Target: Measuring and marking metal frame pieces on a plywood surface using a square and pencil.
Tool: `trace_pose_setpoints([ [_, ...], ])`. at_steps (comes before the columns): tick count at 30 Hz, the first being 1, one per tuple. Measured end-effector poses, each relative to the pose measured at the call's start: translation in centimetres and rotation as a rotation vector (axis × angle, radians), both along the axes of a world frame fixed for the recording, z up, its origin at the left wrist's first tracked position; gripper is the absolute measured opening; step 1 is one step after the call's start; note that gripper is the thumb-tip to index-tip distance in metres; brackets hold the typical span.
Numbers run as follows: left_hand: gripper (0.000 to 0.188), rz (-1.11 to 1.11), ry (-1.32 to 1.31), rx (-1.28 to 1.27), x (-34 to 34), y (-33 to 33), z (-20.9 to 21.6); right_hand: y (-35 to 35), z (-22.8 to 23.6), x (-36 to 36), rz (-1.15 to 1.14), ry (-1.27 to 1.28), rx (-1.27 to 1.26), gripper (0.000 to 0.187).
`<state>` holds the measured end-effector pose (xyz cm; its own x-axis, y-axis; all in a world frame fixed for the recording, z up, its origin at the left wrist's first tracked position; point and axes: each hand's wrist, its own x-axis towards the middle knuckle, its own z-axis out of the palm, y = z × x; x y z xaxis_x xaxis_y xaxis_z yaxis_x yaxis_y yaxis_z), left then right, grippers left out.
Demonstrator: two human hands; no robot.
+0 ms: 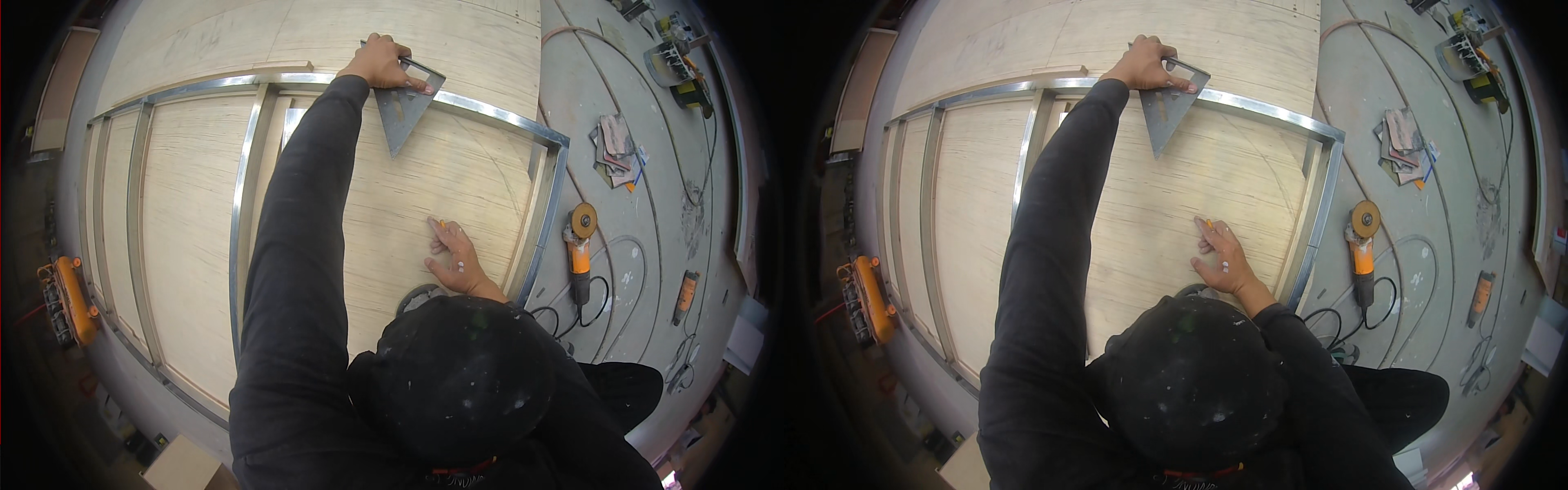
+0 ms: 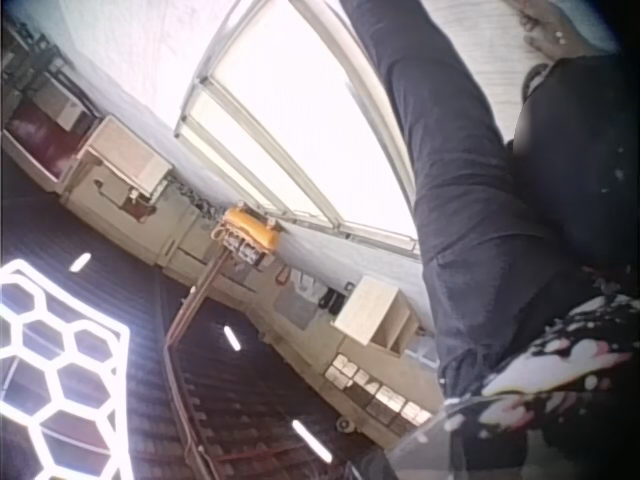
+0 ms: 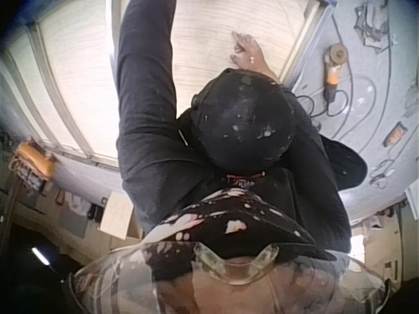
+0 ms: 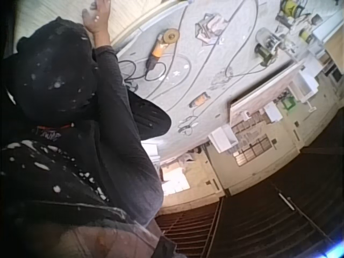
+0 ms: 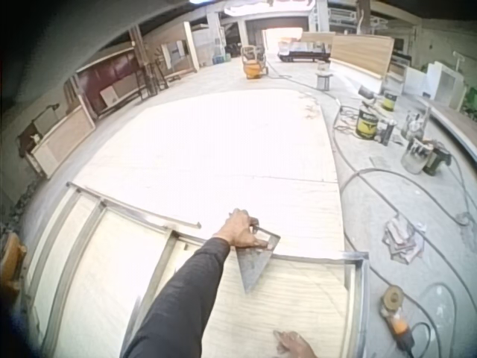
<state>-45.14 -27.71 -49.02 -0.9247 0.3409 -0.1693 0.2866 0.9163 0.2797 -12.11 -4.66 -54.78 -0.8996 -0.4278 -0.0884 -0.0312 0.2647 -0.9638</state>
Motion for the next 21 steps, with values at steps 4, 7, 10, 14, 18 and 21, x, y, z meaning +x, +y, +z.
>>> trace_pose_setpoints([
  [4,0.096,0.008,0.029,-0.005,0.1,-0.4,-0.3,-0.3,0.0,0.0,0.004,-0.008,-0.018,0.077],
  [7,0.095,0.007,0.031,0.001,0.0,-0.1,-0.3,-0.1,-0.1,0.0,0.001,0.011,-0.018,0.077],
  [10,0.095,0.008,0.022,0.015,0.1,0.2,-0.2,0.0,-0.3,0.0,-0.026,0.035,-0.020,0.072],
  [14,0.095,0.008,0.059,0.007,0.3,-0.5,-0.5,-1.4,0.1,0.1,-0.133,0.077,0.017,0.052],
  [18,0.096,-0.008,0.049,0.037,0.3,-0.5,-0.7,-2.0,0.3,-4.0,-0.115,0.134,0.127,0.036],
  [21,0.095,-0.011,0.042,0.031,0.2,-0.1,-0.8,-3.1,2.4,-9.7,-0.300,0.008,0.058,0.029],
])
